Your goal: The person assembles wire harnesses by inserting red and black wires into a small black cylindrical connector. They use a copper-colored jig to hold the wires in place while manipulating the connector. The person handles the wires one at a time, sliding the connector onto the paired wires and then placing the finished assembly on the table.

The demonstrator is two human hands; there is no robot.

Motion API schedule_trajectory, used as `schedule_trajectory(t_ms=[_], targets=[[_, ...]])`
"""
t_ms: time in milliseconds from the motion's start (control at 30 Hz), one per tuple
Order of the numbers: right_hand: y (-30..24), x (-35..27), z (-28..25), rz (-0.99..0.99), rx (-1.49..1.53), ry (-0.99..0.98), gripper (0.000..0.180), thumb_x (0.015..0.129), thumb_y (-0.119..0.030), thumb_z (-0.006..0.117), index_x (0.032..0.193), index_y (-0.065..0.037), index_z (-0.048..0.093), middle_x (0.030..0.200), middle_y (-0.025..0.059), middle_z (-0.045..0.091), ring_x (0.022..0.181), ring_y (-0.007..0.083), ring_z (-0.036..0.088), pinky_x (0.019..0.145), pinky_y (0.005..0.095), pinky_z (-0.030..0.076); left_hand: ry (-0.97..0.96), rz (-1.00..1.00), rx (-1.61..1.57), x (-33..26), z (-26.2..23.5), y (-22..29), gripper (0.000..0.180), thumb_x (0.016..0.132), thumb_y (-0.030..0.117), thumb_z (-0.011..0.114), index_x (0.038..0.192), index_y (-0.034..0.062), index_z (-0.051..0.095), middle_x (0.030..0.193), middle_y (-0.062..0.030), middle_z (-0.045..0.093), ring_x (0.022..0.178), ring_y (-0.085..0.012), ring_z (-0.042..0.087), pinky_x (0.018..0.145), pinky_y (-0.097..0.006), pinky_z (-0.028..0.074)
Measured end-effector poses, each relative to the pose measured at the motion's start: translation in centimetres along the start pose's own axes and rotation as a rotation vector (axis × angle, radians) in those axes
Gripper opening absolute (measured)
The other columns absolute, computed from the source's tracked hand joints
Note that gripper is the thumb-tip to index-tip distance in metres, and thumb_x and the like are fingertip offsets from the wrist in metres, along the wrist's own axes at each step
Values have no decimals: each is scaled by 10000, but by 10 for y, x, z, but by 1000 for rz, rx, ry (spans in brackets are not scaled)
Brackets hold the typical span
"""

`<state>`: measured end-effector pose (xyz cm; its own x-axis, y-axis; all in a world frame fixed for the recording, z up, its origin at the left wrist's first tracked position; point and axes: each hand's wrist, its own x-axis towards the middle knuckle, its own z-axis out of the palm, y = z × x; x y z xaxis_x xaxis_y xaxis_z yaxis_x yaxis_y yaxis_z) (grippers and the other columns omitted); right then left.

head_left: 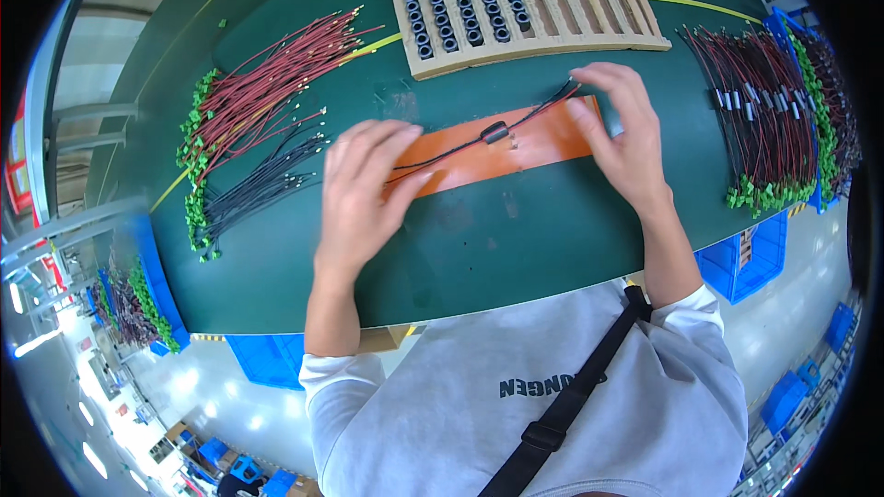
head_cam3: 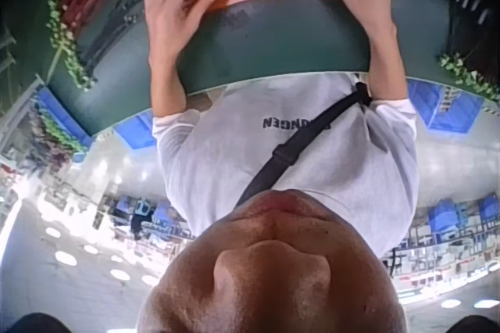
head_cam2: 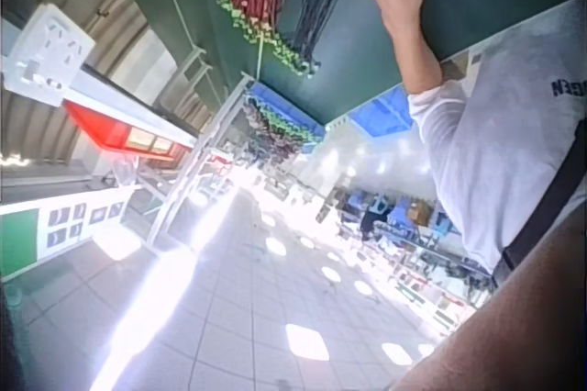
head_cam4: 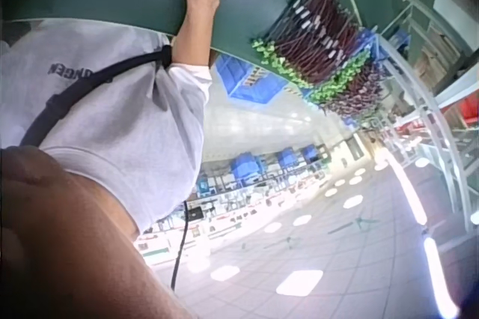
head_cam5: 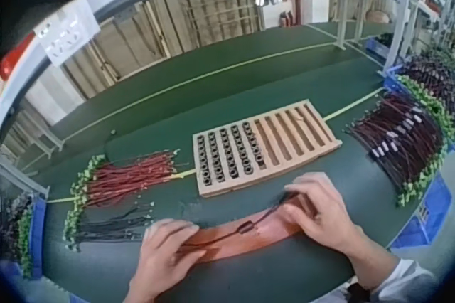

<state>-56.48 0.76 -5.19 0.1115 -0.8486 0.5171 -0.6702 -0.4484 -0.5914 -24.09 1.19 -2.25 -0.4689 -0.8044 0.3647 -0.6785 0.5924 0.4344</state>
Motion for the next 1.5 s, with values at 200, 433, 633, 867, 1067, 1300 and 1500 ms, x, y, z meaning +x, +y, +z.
schedule_trajectory(t_ms=[200, 433, 633, 867, 1067, 1300, 1500], targets=[[-26, 30, 27, -258, 27, -477, 335, 875, -227, 759, 1151, -49, 691, 1159, 112, 668, 1158, 322, 599, 1038, 439, 452, -6, -194, -187, -46, -3, -34, 547, 738, 43, 857, 1258, 45, 686, 1177, -113, 701, 1136, -289, 623, 994, -398, 502], [-37, 44, 45, -301, -230, -701, 281, 837, -217, 779, 1060, -56, 718, 1012, 81, 649, 1012, 281, 635, 928, 446, 494, 69, -242, -287, -53, 14, -41, 547, 770, -4, 831, 1289, 60, 671, 1049, -81, 707, 1059, -248, 635, 964, -373, 507], [-49, 33, 32, -286, -122, -518, 233, 844, -204, 779, 1010, -61, 703, 987, 58, 620, 911, 289, 652, 808, 419, 539, 65, -216, -267, -54, 13, -41, 547, 770, -20, 820, 1290, 69, 673, 1037, -75, 706, 1060, -252, 631, 961, -372, 501], [-9, 18, 18, -244, -4, -509, 242, 855, -201, 754, 1033, -43, 706, 993, 52, 660, 884, 280, 659, 770, 402, 556, 64, -235, -295, -54, 16, -42, 550, 763, -35, 818, 1285, 65, 675, 1046, -81, 704, 1056, -249, 628, 954, -371, 500], [10, 11, 10, -217, -120, -477, 111, 878, -156, 718, 923, -60, 686, 902, 53, 644, 885, 247, 631, 813, 388, 507, 56, -219, -295, -53, 16, -44, 555, 754, -61, 810, 1281, 47, 672, 1055, -86, 701, 1041, -245, 627, 942, -362, 506], [25, 10, 11, -165, -85, -398, 157, 834, -158, 765, 901, -66, 657, 964, 35, 598, 946, 249, 581, 831, 372, 480, 49, -193, -276, -51, 18, -43, 592, 747, -32, 827, 1306, 55, 653, 1088, -104, 698, 1065, -251, 626, 956, -365, 507], [29, 7, 7, -160, 0, -406, 200, 827, -172, 780, 951, -64, 665, 991, 48, 584, 971, 266, 566, 871, 383, 473, 39, -204, -346, -51, 13, -46, 637, 749, -21, 824, 1347, 48, 616, 1103, -110, 704, 1116, -250, 608, 1005, -380, 486]])
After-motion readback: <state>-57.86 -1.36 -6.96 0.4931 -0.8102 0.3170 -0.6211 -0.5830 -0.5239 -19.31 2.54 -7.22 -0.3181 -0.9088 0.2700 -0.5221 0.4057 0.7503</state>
